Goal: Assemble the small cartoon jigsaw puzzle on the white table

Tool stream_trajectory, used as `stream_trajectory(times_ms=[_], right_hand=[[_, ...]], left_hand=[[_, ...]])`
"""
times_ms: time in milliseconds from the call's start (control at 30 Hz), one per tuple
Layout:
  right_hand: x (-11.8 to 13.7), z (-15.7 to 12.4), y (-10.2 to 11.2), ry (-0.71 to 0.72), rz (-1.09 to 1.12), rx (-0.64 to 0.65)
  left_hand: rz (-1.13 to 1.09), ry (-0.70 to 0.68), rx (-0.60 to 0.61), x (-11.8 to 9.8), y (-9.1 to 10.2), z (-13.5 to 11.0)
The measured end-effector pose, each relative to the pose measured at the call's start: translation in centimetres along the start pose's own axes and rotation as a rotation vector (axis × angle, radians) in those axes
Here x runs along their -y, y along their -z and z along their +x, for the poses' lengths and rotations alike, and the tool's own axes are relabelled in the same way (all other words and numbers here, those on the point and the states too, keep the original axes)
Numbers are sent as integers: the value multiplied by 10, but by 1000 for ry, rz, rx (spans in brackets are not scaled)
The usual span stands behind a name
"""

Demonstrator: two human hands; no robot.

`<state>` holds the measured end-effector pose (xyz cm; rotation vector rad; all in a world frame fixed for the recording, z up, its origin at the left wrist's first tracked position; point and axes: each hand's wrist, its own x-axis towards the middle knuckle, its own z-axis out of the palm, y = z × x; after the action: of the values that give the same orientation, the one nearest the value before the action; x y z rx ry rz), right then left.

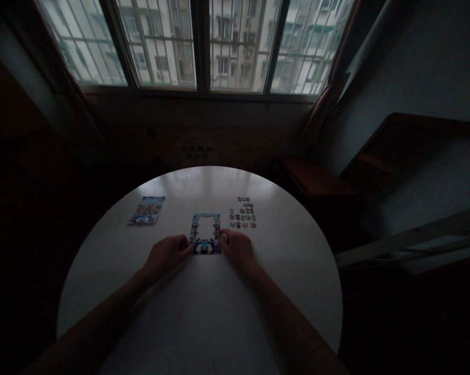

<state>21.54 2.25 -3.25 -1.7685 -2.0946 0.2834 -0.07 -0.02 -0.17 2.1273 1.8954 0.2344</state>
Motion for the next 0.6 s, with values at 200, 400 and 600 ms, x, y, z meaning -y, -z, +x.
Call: stream_trajectory(times_ms=[200, 400, 600], right_hand=[[2, 0, 2, -4, 1, 5], [5, 0, 6, -21, -16, 23], [3, -1, 5, -17, -5, 28]], left_hand=[[8, -4, -20, 0, -1, 0], [-5, 3, -4, 0, -2, 0], [1, 2, -3, 0, -1, 0]])
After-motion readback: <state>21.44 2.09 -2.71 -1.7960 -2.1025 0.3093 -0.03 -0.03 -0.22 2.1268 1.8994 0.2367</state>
